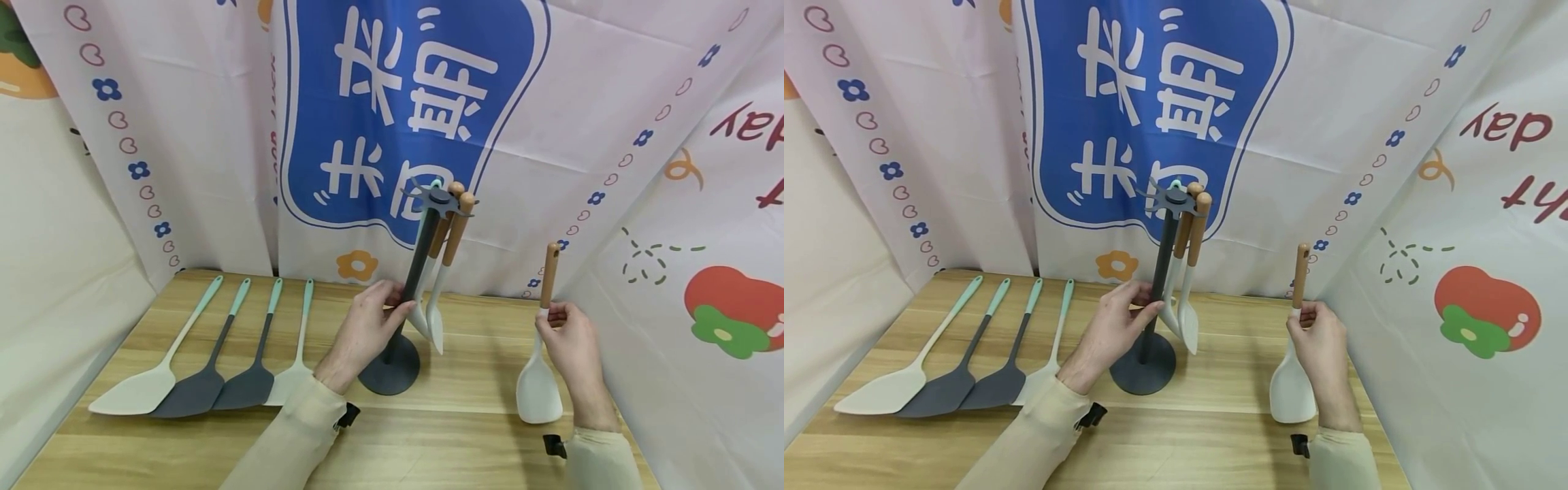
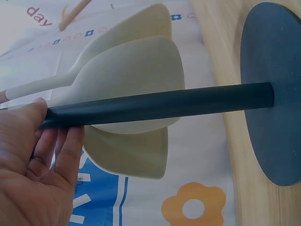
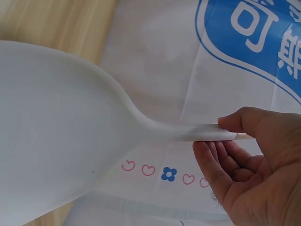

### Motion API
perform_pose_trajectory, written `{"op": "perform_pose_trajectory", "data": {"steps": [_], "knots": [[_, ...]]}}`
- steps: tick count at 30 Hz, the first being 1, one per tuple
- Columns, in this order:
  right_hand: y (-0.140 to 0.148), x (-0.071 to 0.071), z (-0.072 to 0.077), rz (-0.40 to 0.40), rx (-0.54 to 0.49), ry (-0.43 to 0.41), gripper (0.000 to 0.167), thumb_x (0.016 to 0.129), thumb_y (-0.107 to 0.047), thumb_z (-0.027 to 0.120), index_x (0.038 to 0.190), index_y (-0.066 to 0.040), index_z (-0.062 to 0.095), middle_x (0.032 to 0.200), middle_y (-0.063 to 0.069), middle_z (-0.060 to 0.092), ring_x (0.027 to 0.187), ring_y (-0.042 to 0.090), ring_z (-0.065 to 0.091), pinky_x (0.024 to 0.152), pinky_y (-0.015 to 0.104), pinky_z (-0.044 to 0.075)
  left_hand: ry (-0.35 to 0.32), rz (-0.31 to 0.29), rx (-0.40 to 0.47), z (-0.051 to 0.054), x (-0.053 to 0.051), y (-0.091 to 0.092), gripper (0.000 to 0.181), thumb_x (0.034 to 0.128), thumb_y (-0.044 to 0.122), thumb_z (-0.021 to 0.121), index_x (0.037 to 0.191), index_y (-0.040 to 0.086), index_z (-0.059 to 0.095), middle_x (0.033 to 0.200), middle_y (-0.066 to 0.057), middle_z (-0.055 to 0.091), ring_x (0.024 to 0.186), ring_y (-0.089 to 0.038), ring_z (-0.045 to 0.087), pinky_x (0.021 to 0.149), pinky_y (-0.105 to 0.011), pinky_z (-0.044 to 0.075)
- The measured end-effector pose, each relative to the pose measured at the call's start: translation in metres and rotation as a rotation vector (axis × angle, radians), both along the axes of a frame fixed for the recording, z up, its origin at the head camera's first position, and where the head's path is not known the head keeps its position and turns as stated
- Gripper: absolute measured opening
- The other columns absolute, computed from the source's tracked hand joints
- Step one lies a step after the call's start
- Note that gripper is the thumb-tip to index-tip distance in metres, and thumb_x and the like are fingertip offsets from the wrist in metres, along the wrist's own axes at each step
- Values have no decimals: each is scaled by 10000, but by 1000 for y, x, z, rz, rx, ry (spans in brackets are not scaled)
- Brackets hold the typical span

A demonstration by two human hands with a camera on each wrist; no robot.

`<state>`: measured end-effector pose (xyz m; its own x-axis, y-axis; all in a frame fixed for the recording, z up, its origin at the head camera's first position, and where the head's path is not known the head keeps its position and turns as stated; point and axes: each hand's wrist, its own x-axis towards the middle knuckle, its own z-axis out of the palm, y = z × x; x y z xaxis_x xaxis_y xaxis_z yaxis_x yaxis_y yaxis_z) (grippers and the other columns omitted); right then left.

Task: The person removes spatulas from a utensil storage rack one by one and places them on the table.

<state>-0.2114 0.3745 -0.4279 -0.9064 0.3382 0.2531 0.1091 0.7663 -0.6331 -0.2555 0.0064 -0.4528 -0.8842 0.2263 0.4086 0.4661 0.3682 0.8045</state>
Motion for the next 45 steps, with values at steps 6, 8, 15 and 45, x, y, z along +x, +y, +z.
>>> {"op": "perform_pose_trajectory", "data": {"steps": [6,8,15,45], "knots": [[11,-6,-6,4,25,-44,362,1107,-151,709,1352,116,707,1244,324,797,1110,427,779,696,108,502,73,1,-49,0,1,-1,218,1135,202,797,1338,123,790,1229,-60,797,1116,-204,829,980,-371,756],[15,-7,-6,4,41,-58,367,1104,-156,699,1346,121,703,1244,327,795,1109,434,777,708,114,501,83,3,-59,0,2,-1,220,1139,201,789,1343,119,788,1234,-62,797,1122,-206,830,984,-370,755],[30,-13,-8,42,105,-119,359,1102,-138,662,1318,149,678,1230,355,774,1079,452,776,786,313,647,99,3,-89,1,0,-3,208,1159,203,760,1343,108,782,1223,-69,788,1111,-212,821,964,-376,757],[103,-36,-36,71,239,-333,278,1077,-110,691,1181,147,671,1021,278,742,893,368,697,693,382,569,44,-20,-64,0,-7,-10,168,1145,167,794,1286,82,759,1196,-78,789,1093,-218,829,992,-377,755]]}}
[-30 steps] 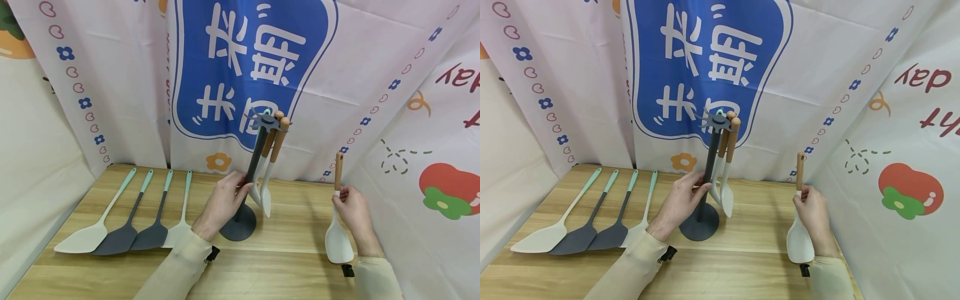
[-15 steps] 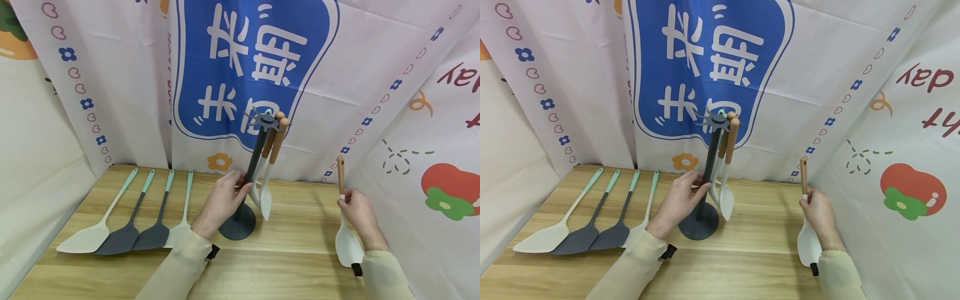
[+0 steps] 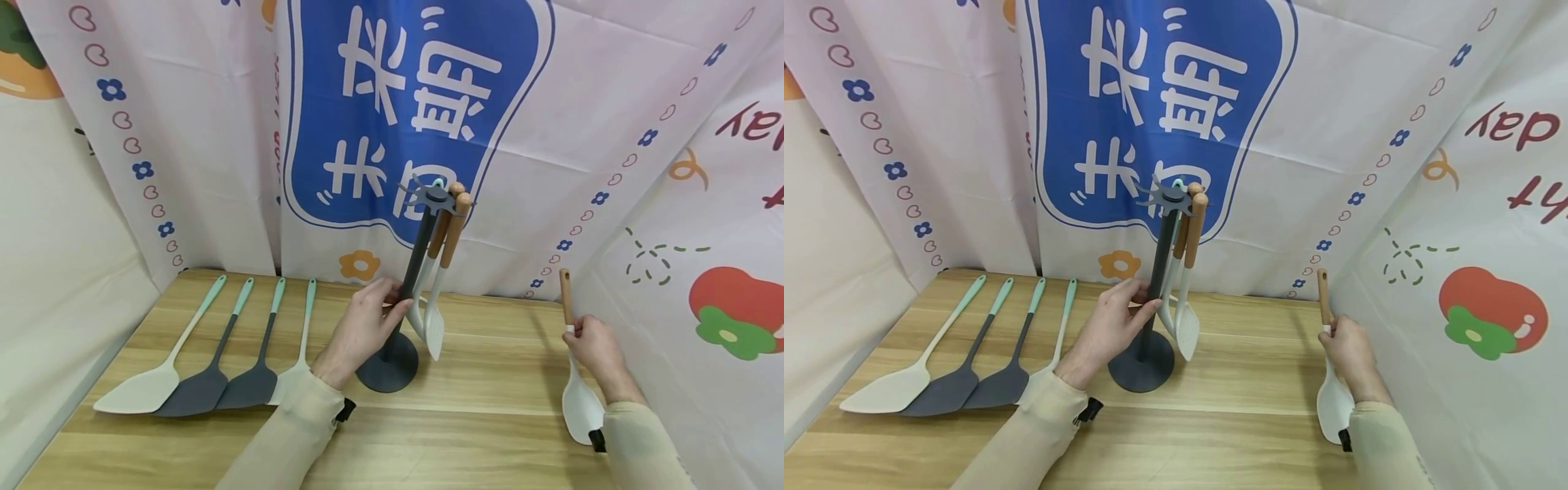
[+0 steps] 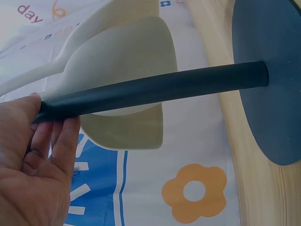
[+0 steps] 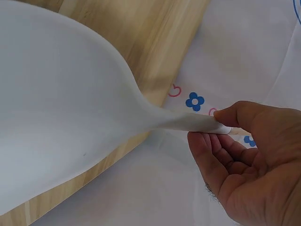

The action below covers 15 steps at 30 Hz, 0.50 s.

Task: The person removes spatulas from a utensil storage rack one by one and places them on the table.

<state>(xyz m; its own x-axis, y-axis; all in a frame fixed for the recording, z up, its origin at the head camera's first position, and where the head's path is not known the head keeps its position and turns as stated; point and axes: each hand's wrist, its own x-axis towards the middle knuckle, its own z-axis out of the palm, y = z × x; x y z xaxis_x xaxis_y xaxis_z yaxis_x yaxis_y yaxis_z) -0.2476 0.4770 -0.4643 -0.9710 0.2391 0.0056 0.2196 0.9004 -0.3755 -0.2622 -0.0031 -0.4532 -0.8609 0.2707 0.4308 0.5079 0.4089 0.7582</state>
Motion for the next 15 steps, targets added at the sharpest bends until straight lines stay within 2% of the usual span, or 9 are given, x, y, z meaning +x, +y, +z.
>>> {"op": "perform_pose_trajectory", "data": {"steps": [4,12,15], "knots": [[9,-2,-2,5,4,-27,278,1070,-112,710,1159,148,668,1000,273,739,876,375,686,678,380,553,-7,1,0,1,0,0,171,1146,170,794,1290,85,759,1201,-76,787,1099,-219,829,997,-384,755],[50,-15,-28,52,70,-20,284,995,-163,748,1068,110,720,949,218,776,817,320,683,715,426,590,-12,2,-8,0,0,-1,179,1151,178,788,1302,86,757,1215,-80,784,1111,-222,829,1006,-382,752],[54,-15,-28,57,73,-29,286,979,-156,754,1064,116,726,955,219,788,838,319,705,740,430,608,-13,5,-8,0,0,-1,180,1150,177,789,1301,86,756,1214,-79,785,1113,-223,829,1005,-381,752]]}}
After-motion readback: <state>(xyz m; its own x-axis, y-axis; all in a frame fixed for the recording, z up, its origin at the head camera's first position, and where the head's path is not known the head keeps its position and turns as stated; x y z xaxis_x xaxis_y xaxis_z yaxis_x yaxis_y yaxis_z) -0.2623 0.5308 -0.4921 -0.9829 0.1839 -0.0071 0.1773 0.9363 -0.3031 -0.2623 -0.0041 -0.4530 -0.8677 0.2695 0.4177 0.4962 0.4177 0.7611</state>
